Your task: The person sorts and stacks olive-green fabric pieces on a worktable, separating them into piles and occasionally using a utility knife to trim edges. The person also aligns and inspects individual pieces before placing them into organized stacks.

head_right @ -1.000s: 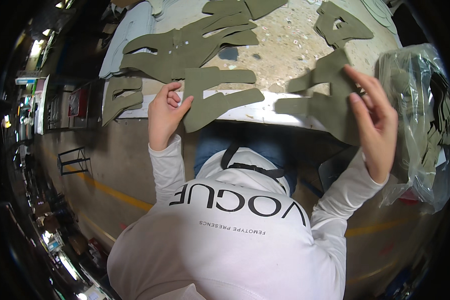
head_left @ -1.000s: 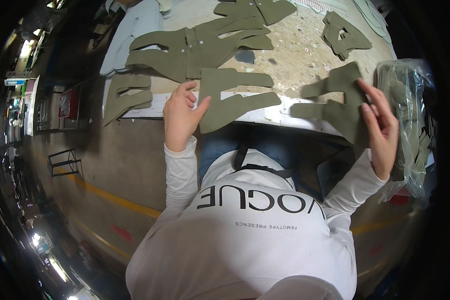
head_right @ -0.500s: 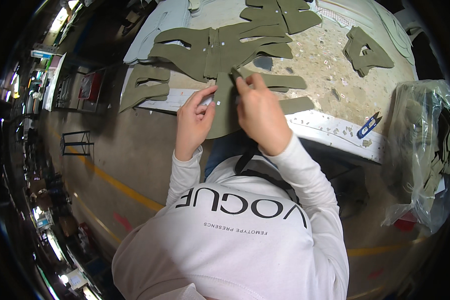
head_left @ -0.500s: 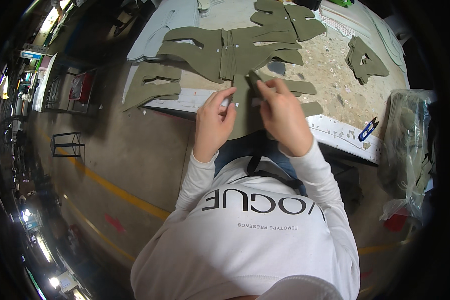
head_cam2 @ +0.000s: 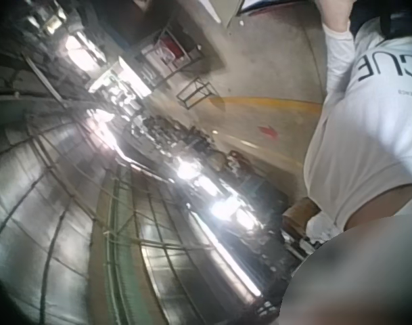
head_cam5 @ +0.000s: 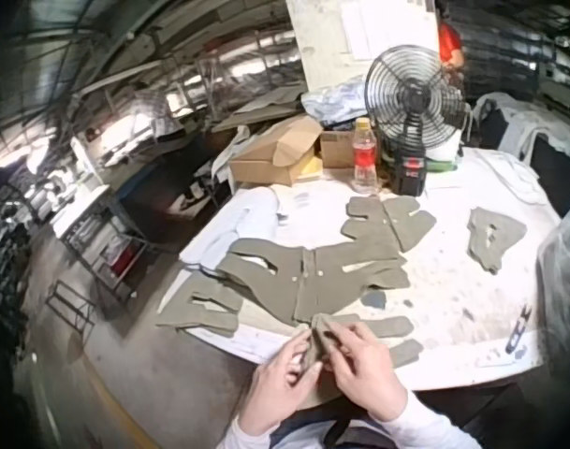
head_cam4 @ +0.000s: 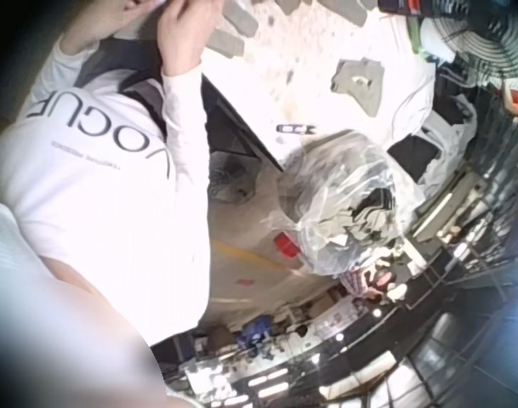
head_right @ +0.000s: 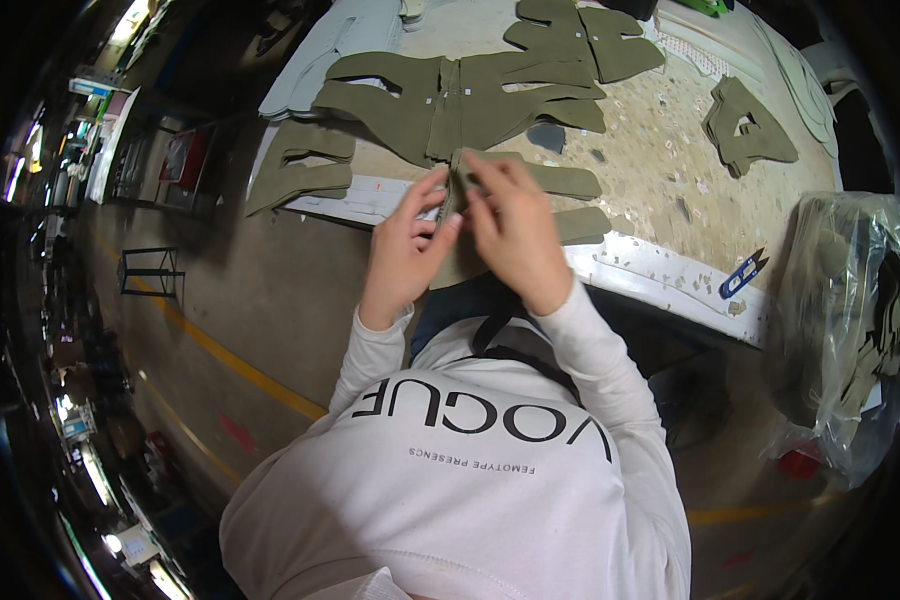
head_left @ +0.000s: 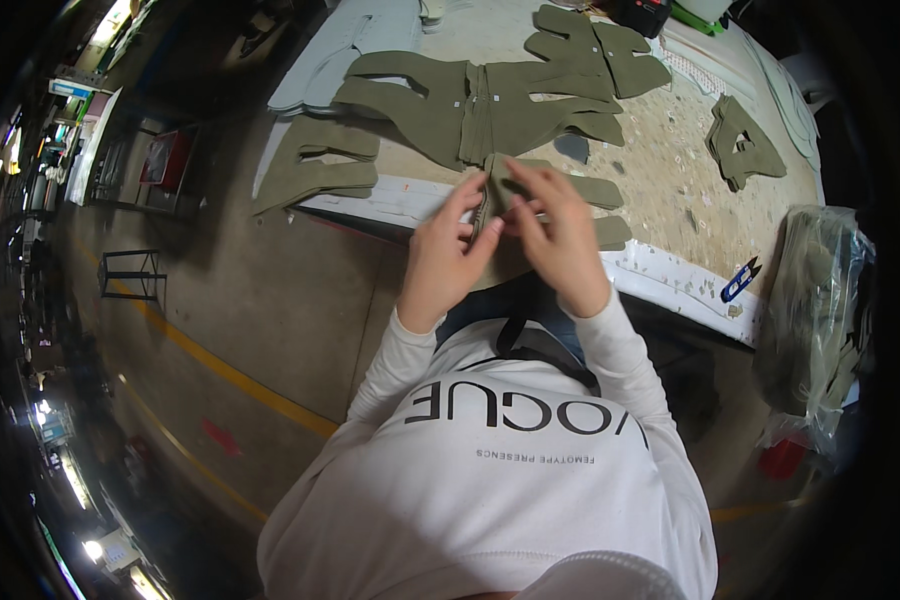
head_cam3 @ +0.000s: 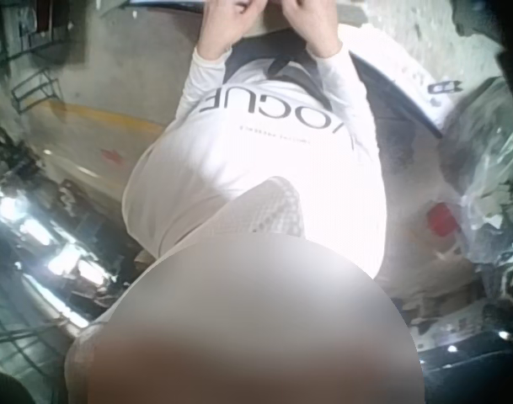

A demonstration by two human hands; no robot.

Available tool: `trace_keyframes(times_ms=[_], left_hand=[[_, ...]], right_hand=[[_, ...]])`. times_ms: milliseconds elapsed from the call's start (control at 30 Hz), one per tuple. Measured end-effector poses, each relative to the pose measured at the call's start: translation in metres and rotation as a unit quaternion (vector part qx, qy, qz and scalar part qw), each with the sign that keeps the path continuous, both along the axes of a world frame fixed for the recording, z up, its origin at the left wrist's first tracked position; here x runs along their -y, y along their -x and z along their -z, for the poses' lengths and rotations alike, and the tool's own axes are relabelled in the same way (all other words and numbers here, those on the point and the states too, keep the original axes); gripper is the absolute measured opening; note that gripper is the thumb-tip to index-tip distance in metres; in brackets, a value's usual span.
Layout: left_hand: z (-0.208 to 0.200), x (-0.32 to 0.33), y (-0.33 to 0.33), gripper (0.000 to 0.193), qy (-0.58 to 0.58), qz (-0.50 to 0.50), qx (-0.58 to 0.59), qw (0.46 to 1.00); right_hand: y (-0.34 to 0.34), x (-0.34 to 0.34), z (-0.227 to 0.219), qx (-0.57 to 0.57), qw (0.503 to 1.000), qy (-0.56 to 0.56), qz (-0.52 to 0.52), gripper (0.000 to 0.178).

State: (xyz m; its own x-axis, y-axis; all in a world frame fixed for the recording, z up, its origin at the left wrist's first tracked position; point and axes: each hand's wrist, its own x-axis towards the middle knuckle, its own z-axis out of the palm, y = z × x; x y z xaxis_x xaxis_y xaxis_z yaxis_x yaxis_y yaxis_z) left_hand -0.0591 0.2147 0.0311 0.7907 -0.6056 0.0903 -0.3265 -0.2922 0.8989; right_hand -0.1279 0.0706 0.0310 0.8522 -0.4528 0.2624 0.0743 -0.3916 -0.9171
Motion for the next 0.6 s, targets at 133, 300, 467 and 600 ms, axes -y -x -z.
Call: trace_keyframes(times_ms=[133,300,467,600], left_hand=[[-0.015,0.003,-0.006,0.046,-0.043,0.094,0.179,0.978],[-0.058,-0.008,-0.044,0.049,-0.064,0.213,0.170,0.960],[-0.104,-0.054,-0.097,0.047,-0.084,0.206,0.249,0.943],[-0.110,-0.112,-0.158,0.047,-0.066,0.166,0.194,0.965]], right_hand=[[0.010,0.043,0.010,0.047,0.993,0.034,0.100,0.031],[0.024,0.079,0.027,0.031,0.981,0.011,0.193,0.026],[0.031,0.079,0.035,0.036,0.985,0.017,0.171,0.024],[0.033,0.077,0.032,0.033,0.986,0.045,0.159,0.024]])
